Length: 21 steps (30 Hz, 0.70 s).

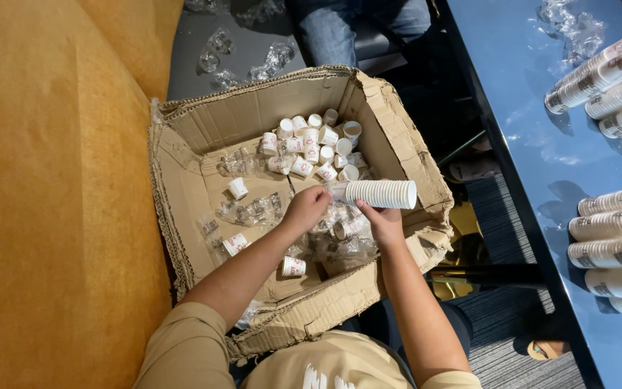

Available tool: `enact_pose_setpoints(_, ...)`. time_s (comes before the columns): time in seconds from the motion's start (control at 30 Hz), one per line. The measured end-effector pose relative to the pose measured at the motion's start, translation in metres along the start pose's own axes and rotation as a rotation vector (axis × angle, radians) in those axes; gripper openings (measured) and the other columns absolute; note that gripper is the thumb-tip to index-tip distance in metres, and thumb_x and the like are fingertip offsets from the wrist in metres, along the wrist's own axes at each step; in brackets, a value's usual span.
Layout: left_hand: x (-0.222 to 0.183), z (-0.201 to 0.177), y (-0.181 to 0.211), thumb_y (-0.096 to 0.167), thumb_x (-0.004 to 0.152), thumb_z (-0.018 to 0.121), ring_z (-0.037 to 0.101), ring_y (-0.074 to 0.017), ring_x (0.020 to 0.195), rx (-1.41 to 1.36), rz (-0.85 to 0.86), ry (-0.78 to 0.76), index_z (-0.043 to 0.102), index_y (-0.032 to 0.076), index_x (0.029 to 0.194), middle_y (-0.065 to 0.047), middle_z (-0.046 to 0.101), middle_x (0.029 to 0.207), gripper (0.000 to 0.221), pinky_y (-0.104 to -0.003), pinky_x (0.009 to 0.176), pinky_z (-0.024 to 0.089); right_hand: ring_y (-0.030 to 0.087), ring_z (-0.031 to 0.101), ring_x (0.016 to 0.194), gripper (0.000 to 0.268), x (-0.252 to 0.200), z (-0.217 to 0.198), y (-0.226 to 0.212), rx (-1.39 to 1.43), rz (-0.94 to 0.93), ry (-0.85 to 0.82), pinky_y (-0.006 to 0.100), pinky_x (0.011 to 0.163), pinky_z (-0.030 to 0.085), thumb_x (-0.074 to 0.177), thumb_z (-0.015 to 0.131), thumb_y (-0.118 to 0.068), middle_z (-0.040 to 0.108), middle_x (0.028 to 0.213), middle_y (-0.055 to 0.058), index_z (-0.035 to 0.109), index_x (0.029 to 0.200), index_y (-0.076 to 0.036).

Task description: Sorting and stacking paper cups from a large cardboard box onto a table.

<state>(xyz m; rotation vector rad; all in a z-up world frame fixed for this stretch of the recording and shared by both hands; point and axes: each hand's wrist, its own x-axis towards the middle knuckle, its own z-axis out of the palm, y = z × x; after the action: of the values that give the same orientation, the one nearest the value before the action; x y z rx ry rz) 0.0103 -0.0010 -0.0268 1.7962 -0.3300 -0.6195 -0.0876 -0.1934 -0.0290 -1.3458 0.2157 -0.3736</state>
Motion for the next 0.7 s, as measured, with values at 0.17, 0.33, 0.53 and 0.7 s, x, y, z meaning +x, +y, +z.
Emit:
enact_pose_setpoints(0.17,0.006,-0.002,-0.011,0.025,0.097,0.060,0.061,-0.0155,0.059,0.085,0.098,0.093,0.071,0.005,0.090,-0.006,0.065,0.066,0.025,-0.034,0.059,0.048,0.015,0.064,0.102,0.052,-0.002,0.009,-0.011,-0.150,-0.083,-0.037,0.030,0.090,0.053,0.086,0.082,0.000,0.065,0.110,0.005,0.050,0.127,-0.002)
enact_pose_setpoints(0.33,0.013,-0.002,-0.020,0.024,0.098,0.059,0.061,-0.0112,0.057,-0.009,0.119,0.083,0.068,0.005,0.084,-0.002,0.066,0.064,0.025,-0.030,0.056,0.048,0.014,0.066,0.104,0.056,-0.005,0.026,-0.034,-0.287,-0.146,-0.077,0.030,0.091,0.057,0.080,0.083,0.001,0.066,0.112,0.006,0.050,0.125,-0.002)
enact_pose_setpoints(0.53,0.022,-0.002,-0.026,0.028,0.103,0.060,0.047,-0.0080,0.060,-0.284,-0.014,-0.251,0.067,0.008,0.082,0.004,0.058,0.067,0.030,-0.026,0.058,0.041,0.014,0.068,0.096,0.063,-0.007,0.033,-0.035,-0.455,-0.100,-0.095,0.029,0.082,0.058,0.071,0.090,-0.002,0.069,0.106,0.008,0.052,0.121,-0.002)
enact_pose_setpoints(0.7,0.016,-0.004,-0.016,0.031,0.096,0.068,0.061,-0.0160,0.096,-0.075,0.388,-0.135,0.065,0.008,0.103,-0.005,0.066,0.101,0.024,-0.032,0.089,0.050,0.016,0.070,0.095,0.053,-0.001,0.016,-0.017,-0.429,-0.038,-0.114,0.031,0.082,0.058,0.077,0.089,-0.007,0.072,0.105,0.009,0.059,0.120,0.000)
